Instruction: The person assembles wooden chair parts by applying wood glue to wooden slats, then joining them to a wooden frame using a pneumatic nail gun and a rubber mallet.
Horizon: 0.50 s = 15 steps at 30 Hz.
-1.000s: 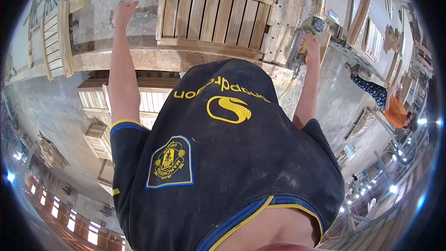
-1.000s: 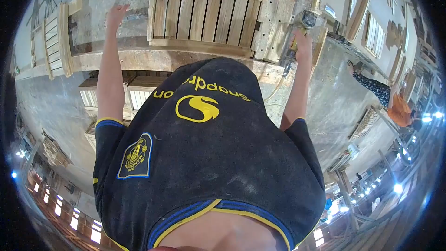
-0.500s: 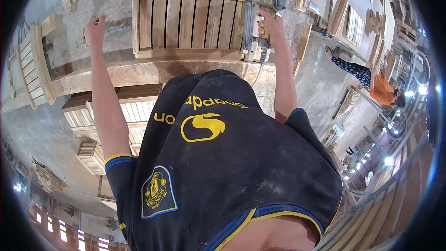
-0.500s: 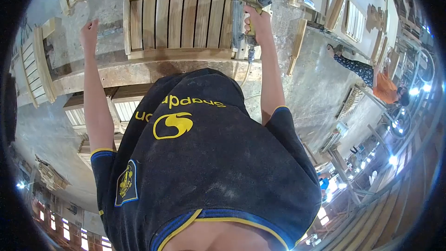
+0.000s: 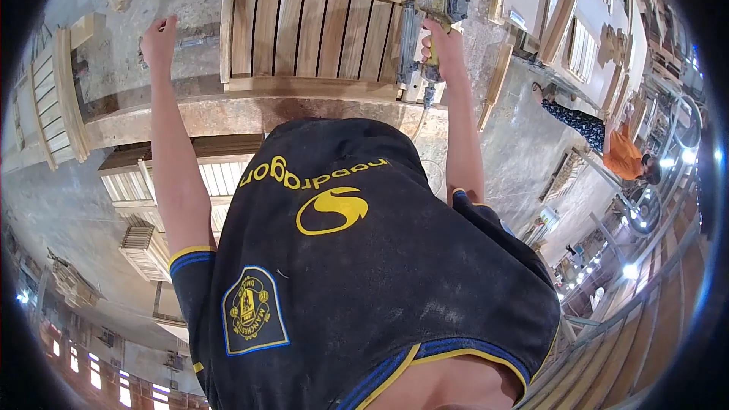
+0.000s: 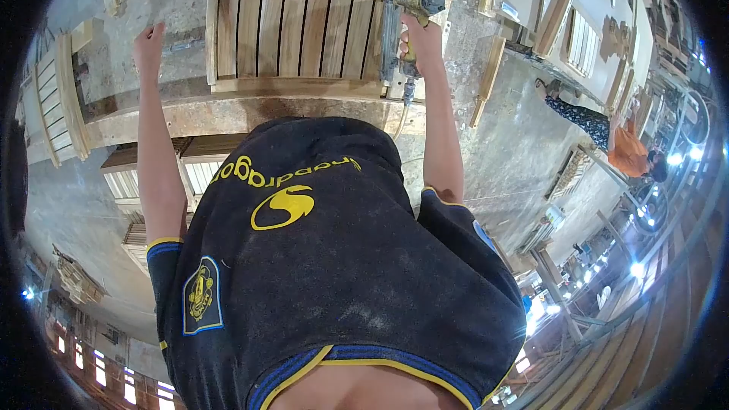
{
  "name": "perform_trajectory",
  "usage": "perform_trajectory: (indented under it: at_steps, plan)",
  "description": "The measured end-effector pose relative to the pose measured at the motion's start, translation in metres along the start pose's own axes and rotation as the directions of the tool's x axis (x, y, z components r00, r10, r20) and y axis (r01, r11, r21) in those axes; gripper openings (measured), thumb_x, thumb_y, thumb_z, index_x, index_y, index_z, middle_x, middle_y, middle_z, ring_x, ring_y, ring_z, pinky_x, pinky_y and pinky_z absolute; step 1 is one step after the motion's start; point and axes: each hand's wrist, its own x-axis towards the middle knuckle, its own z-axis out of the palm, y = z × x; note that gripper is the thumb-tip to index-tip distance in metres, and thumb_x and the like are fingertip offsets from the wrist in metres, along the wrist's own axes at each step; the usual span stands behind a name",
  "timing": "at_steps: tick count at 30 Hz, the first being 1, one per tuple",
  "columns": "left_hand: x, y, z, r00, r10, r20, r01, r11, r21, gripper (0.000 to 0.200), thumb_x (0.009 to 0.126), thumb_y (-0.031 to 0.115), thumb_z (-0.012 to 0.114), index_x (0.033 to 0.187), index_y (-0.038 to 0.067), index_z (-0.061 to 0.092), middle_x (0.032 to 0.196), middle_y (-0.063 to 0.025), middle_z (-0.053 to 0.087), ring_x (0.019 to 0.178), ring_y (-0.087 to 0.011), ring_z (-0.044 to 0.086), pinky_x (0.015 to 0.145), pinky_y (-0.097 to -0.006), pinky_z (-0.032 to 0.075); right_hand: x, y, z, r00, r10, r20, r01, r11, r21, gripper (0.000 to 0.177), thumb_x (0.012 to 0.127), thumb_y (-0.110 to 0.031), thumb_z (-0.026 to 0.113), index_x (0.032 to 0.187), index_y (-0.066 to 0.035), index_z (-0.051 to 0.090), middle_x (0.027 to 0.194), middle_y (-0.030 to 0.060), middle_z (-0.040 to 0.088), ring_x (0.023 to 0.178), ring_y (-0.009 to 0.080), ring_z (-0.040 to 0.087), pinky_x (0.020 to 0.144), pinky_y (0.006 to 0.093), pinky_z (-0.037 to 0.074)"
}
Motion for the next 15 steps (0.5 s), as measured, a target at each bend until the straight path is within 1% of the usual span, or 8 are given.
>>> perform_trajectory:
  at_steps: [4,6,9,11,12,14,15]
  plan:
    - [-0.001,-0.001,0.001,1.0,0.014,-0.001,-0.014,0.998,-0.053,0.044,0.077,0.05,0.058,0.098,0.013,0.07,0.092,-0.0118,0.068,0.09,-0.032,0.063,0.079,-0.039,0.048,0.001,0.0,0.005,1.0,-0.01,-0.027,0.008,0.999,-0.049,0.016,0.081,-0.021,0.062,0.086,-0.006,0.057,0.055,0.0019,0.046,0.041,0.0125,0.044,0.039,0.0296,0.038]
    - [-0.002,-0.001,0.001,0.999,0.035,-0.032,-0.038,0.996,-0.08,0.043,0.077,0.049,0.058,0.098,0.014,0.07,0.093,-0.0105,0.069,0.09,-0.0313,0.064,0.078,-0.0389,0.048,-0.002,-0.003,0.012,0.999,-0.009,-0.039,0.007,0.998,-0.061,0.016,0.081,-0.02,0.062,0.085,-0.006,0.057,0.055,0.0017,0.046,0.041,0.0124,0.044,0.039,0.0295,0.038]
    - [-0.001,-0.001,0.002,0.999,0.032,-0.043,-0.034,0.998,-0.062,0.042,0.077,0.05,0.059,0.098,0.015,0.07,0.093,-0.0091,0.069,0.091,-0.0311,0.064,0.078,-0.0393,0.049,-0.008,-0.013,0.024,1.0,-0.022,0.015,0.023,0.998,-0.062,0.015,0.082,-0.02,0.062,0.084,-0.006,0.057,0.055,0.0013,0.046,0.04,0.0121,0.043,0.038,0.0292,0.037]
    - [-0.002,0.0,0.002,0.998,0.017,-0.054,-0.02,0.998,-0.06,0.042,0.077,0.05,0.059,0.098,0.016,0.07,0.094,-0.0088,0.069,0.091,-0.0312,0.064,0.078,-0.0395,0.049,-0.013,-0.017,0.035,0.994,-0.05,0.097,0.051,0.999,-0.011,0.013,0.083,-0.018,0.062,0.083,-0.006,0.057,0.054,0.0011,0.045,0.04,0.0122,0.042,0.038,0.0289,0.036]
    - [-0.004,0.0,0.002,0.998,0.014,-0.061,-0.018,0.998,-0.058,0.042,0.077,0.05,0.059,0.098,0.016,0.07,0.094,-0.0086,0.069,0.091,-0.0314,0.064,0.078,-0.0397,0.049,-0.011,-0.016,0.039,0.994,-0.047,0.103,0.048,0.999,-0.016,0.013,0.083,-0.018,0.062,0.083,-0.006,0.057,0.054,0.0011,0.045,0.04,0.0122,0.042,0.038,0.0289,0.036]
    - [-0.006,0.002,0.0,0.998,0.023,-0.058,-0.027,0.997,-0.066,0.042,0.077,0.051,0.059,0.099,0.016,0.07,0.094,-0.0086,0.069,0.092,-0.0315,0.064,0.079,-0.0399,0.049,-0.003,-0.015,0.048,0.974,-0.056,0.222,0.054,0.998,0.016,0.013,0.083,-0.016,0.062,0.08,-0.006,0.055,0.054,0.0014,0.044,0.039,0.0126,0.042,0.038,0.029,0.035]
    - [-0.007,0.004,-0.001,0.998,0.037,-0.054,-0.041,0.996,-0.077,0.043,0.077,0.051,0.059,0.099,0.016,0.07,0.094,-0.0086,0.069,0.092,-0.0317,0.064,0.079,-0.04,0.049,0.0,-0.014,0.051,0.972,-0.056,0.227,0.055,0.998,0.012,0.013,0.083,-0.016,0.062,0.08,-0.006,0.055,0.054,0.0014,0.044,0.039,0.0126,0.042,0.038,0.029,0.035]
